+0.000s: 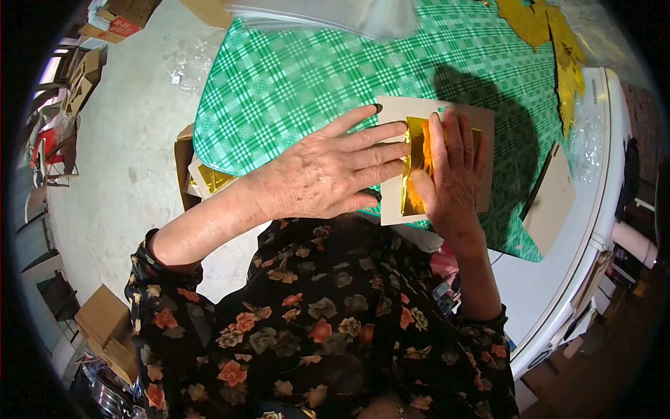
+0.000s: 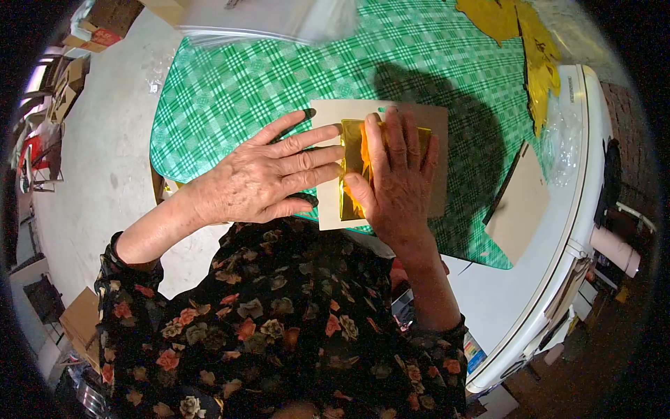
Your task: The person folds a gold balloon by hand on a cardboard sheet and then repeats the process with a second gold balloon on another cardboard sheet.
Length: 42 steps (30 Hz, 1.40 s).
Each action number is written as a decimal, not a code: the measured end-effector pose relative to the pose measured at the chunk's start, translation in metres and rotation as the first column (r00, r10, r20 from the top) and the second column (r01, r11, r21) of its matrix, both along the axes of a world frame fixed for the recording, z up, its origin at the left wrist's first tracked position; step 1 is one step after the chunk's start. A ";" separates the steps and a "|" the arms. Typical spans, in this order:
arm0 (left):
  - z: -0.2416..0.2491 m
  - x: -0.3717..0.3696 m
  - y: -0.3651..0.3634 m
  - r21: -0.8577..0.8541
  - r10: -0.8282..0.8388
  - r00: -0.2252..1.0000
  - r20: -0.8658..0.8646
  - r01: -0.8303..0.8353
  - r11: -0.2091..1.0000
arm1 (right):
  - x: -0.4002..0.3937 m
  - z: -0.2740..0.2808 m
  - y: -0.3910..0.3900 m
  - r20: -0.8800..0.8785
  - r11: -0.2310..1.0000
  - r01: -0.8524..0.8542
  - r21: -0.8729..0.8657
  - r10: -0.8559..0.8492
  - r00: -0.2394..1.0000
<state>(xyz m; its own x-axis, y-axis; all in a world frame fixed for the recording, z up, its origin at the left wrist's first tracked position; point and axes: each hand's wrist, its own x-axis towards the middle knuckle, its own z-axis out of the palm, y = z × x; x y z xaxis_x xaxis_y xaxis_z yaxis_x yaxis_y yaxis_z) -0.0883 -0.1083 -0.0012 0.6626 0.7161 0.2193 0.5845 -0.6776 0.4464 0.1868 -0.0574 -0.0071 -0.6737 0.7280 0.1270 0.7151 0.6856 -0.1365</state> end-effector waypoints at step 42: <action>-0.001 -0.002 0.037 0.072 -0.264 0.964 0.001 0.264 0.962 | -0.002 0.004 -0.002 0.021 1.000 0.006 0.003 -0.007 1.000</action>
<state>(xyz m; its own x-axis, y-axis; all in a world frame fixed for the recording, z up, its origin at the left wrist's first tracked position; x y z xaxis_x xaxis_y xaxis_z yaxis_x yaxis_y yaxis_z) -0.0907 -0.0715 -0.0026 0.8235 0.4983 0.2713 0.3760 -0.8374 0.3967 0.1845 -0.0594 -0.0028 -0.6714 0.7321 0.1150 0.7222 0.6812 -0.1200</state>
